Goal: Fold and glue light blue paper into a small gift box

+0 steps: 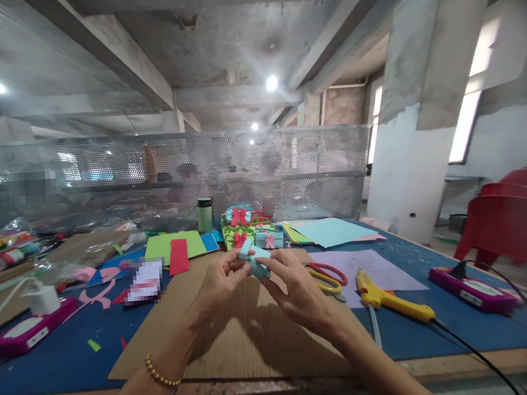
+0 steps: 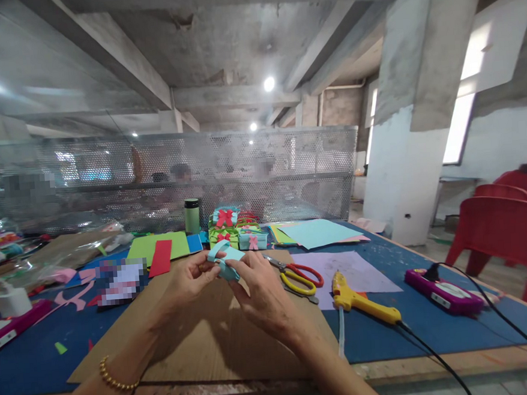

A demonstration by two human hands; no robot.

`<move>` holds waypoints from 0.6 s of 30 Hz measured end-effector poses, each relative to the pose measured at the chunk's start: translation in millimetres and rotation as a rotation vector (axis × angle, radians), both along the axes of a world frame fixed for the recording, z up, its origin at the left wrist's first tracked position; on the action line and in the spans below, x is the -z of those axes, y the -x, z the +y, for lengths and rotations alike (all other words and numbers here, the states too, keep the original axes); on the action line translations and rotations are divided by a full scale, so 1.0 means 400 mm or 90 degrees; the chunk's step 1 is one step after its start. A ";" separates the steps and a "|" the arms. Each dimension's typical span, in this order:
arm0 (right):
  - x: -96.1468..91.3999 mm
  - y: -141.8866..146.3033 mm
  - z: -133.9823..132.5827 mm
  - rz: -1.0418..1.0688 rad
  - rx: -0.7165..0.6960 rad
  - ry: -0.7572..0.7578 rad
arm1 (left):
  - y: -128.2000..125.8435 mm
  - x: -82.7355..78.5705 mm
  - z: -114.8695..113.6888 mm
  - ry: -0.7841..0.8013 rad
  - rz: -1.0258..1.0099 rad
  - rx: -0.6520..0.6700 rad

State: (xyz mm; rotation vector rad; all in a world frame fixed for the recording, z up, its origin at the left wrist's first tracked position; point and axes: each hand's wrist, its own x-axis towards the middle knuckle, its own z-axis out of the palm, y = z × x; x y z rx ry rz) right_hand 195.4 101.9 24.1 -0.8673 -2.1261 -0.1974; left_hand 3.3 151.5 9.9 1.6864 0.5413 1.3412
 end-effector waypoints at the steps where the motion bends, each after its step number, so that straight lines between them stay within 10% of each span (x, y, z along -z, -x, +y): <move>1: 0.001 0.000 0.001 0.001 -0.002 -0.002 | 0.000 -0.001 -0.001 -0.002 0.003 -0.005; 18: 0.002 0.005 0.008 0.006 0.002 0.002 | -0.003 -0.004 -0.008 0.001 -0.001 -0.075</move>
